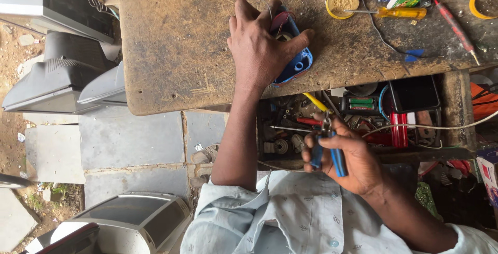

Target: The person uses a soldering iron to work on wires inside a small blue plastic housing, then uses pliers to cut and adjust wires, and a screwdriver to tighten screws on the housing. The person handles the housing and tools throughout the process.

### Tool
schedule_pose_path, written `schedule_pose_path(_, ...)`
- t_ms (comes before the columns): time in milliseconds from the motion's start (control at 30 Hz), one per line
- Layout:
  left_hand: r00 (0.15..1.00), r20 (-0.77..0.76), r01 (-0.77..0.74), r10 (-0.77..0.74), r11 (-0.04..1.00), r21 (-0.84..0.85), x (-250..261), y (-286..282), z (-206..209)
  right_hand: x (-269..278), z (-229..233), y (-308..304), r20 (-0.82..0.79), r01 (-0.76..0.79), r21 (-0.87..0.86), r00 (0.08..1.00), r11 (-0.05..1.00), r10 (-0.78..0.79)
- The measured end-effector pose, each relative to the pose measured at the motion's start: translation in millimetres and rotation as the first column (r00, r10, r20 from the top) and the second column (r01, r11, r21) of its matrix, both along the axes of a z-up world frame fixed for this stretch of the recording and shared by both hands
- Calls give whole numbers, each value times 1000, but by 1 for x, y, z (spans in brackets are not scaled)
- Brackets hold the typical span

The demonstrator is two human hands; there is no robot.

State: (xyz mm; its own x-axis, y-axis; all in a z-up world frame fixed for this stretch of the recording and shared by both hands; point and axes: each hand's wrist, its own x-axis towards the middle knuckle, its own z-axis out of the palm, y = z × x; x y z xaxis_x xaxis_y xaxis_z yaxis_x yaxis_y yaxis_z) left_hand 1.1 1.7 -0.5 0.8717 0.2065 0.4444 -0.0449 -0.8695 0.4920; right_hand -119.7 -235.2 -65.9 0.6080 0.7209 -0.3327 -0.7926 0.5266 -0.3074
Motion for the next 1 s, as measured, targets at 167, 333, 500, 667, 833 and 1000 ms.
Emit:
schedule_pose_path(167,999,-47,-2,2,1000,-10,1,-1,1,10,26,6,-156,-2,-33,988,999,-3)
schedule_pose_path(333,999,-50,-12,13,1000,23,3,1,-2,8,36,6,-101,-133,-42,987,990,128)
schedule_pose_path(500,998,-63,-5,5,1000,-6,1,1,-5,7,37,0,46,-40,-232,998,972,52)
schedule_pose_path(667,998,-63,-22,22,1000,6,2,-2,1,8,38,6,242,35,-380,968,924,63)
schedule_pose_path(833,996,-83,-37,37,999,3,2,-3,2,9,29,6,199,51,-422,979,905,37)
schedule_pose_path(1000,997,-60,-43,43,999,8,2,-4,0,10,22,5,384,76,-608,900,790,208)
